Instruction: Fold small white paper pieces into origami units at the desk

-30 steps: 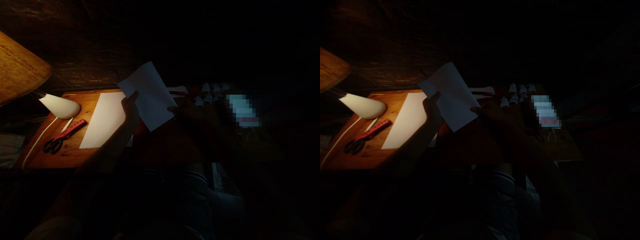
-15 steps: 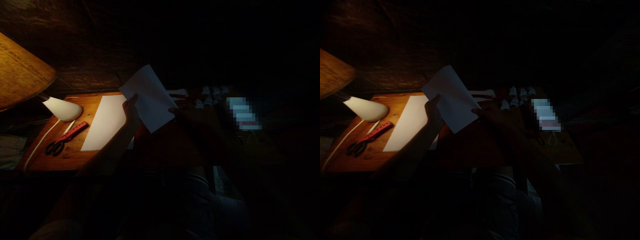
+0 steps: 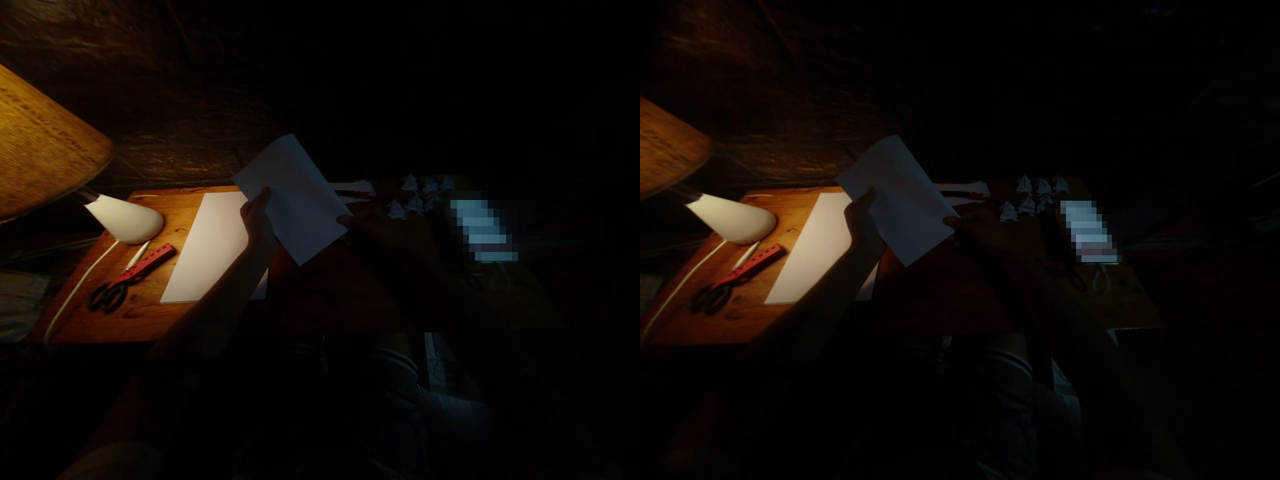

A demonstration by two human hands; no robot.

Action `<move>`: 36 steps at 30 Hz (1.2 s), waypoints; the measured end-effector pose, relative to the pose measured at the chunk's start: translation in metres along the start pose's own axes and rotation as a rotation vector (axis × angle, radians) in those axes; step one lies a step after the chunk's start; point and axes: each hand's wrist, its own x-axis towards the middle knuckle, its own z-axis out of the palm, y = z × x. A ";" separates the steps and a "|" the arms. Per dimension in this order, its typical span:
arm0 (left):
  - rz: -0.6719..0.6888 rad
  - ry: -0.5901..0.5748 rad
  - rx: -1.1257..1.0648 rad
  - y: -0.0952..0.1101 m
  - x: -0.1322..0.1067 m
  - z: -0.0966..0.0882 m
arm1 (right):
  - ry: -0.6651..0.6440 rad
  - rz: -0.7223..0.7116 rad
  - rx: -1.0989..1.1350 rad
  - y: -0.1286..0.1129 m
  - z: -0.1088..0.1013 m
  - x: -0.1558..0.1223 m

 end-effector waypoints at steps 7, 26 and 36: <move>-0.003 0.006 -0.027 -0.001 0.005 -0.003 | -0.037 -0.002 0.017 -0.001 -0.002 0.002; -0.258 -0.112 0.078 -0.009 -0.015 0.009 | -0.059 -0.063 -0.014 -0.006 -0.005 -0.001; -0.297 -0.222 0.136 -0.006 -0.028 0.019 | -0.015 -0.035 -0.030 0.004 -0.008 0.006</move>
